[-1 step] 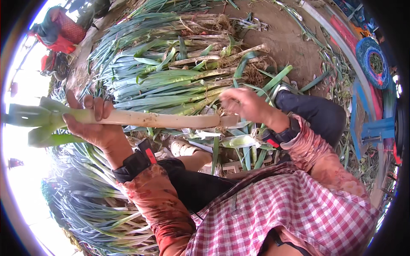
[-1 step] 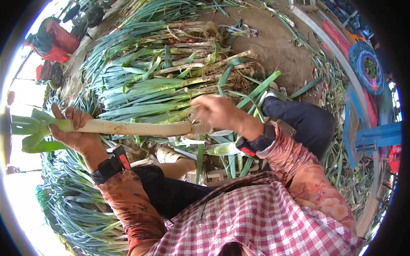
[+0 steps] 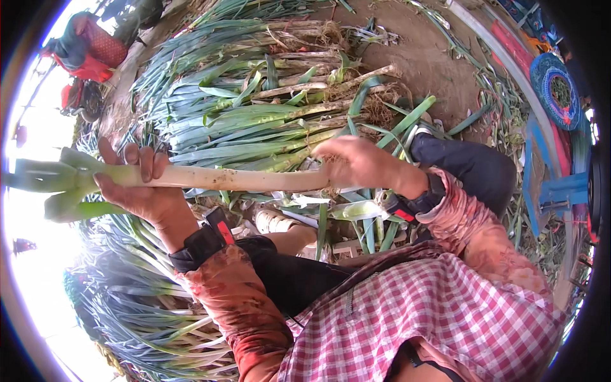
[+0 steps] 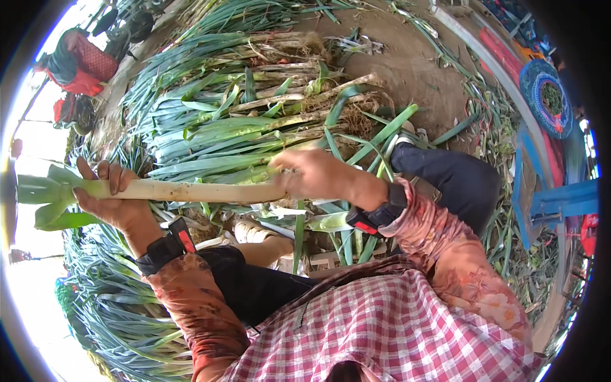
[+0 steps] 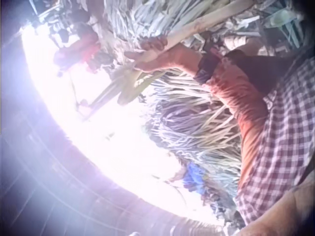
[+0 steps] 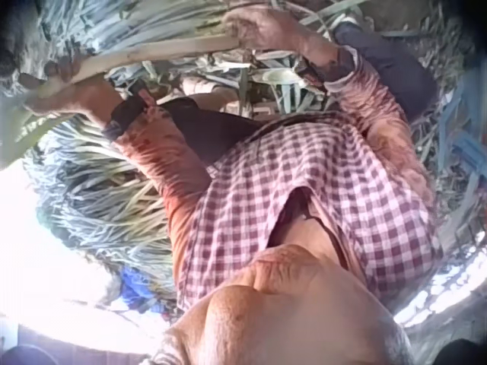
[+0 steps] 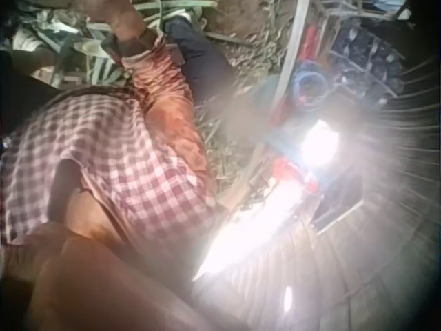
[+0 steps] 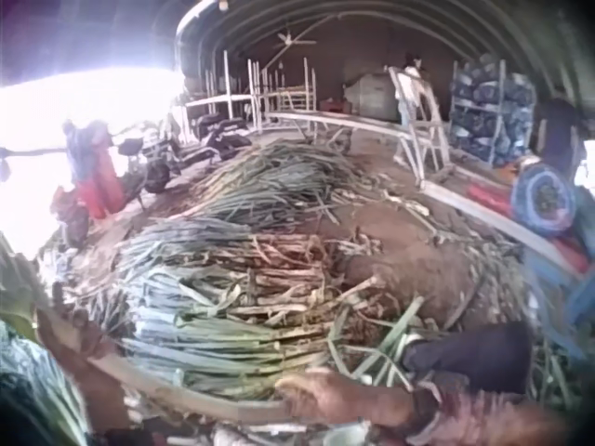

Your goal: The recorder is peeling and cleaning harvested leeks in a workspace.

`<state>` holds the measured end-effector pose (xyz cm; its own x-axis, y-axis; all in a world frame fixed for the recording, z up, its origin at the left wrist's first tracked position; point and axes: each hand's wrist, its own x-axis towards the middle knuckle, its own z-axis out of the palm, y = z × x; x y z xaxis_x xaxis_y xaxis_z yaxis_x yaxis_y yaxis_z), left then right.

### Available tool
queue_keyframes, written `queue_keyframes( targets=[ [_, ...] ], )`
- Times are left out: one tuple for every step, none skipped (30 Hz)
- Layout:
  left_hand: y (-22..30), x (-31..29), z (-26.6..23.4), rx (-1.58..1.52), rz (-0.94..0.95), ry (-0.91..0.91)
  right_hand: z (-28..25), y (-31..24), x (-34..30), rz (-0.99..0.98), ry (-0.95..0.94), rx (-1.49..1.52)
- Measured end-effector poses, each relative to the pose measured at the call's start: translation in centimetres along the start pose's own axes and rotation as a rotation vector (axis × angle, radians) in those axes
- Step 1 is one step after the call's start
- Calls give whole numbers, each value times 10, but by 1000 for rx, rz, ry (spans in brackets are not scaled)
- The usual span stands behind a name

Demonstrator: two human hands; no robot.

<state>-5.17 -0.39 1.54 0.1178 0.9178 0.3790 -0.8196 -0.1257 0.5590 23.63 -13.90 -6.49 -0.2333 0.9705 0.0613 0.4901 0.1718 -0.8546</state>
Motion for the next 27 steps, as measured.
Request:
queue_keyframes(
  targets=[
    [1, 2, 2, -1, 10, -9, 3, -15, 4, -59, -106, 81],
    [-3, 3, 3, -8, 17, -15, 2, -23, 7, 27, -213, 132],
    [-5, 3, 3, -14, 25, -21, 0, -29, 10, 113, -321, 185],
    [-2, 4, 5, -33, -3, -108, 1, -32, 11, 195, -434, 241],
    [-4, 4, 7, 60, 2, 72, 3, -30, 11, 149, -387, 194],
    [-7, 5, 10, 153, 8, 252, 5, -26, 12, 104, -340, 146],
    [-14, 5, 19, 245, 10, 433, 6, -22, 12, 64, -292, 99],
    [-23, 2, 36, 302, -22, 599, 5, -19, 13, 28, -218, -28],
    [-23, 4, 24, 228, -64, 573, 5, -15, 13, 18, -228, -18],
    [-21, 7, 5, 150, -101, 544, 3, -13, 12, 5, -236, -15],
    [-19, 7, -2, 79, -137, 522, 3, -10, 12, -8, -252, -4],
    [-18, 6, -8, 30, -129, 535, 3, -12, 12, -23, -279, 12],
    [-18, 6, -5, 51, -107, 555, 3, -12, 13, -41, -269, -22],
    [-17, 7, -1, 72, -85, 575, 2, -13, 14, -59, -259, -56],
    [-17, 6, 1, 94, -63, 594, 1, -13, 15, -76, -249, -91],
    [-13, 6, -2, 69, -67, 535, -1, -18, 18, -112, -267, -142],
    [-11, 6, -4, 95, -47, 568, 2, -18, 19, -113, -253, -140],
    [-11, 6, -5, 121, -26, 600, 4, -19, 18, -114, -239, -138],
    [-11, 7, -5, 143, -4, 633, 5, -19, 18, -116, -226, -140],
    [-13, 7, -5, 136, 8, 651, 6, -19, 18, -125, -180, -147],
    [-15, 6, -4, 128, 20, 668, 7, -19, 17, -134, -133, -153],
    [-15, 6, -4, 124, 33, 682, 9, -18, 16, -145, -84, -157],
    [-13, 6, -5, 92, 23, 649, 10, -17, 16, -139, -67, -141],
    [-10, 5, -6, 59, 12, 615, 11, -16, 16, -133, -50, -125],
    [-9, 4, -8, 25, 1, 584, 12, -15, 16, -124, -35, -112],
    [-8, 4, -9, 21, 10, 583, 15, -14, 15, -119, -4, -101],
    [-7, 4, -10, 18, 19, 581, 19, -14, 14, -114, 28, -90]
  ],
)
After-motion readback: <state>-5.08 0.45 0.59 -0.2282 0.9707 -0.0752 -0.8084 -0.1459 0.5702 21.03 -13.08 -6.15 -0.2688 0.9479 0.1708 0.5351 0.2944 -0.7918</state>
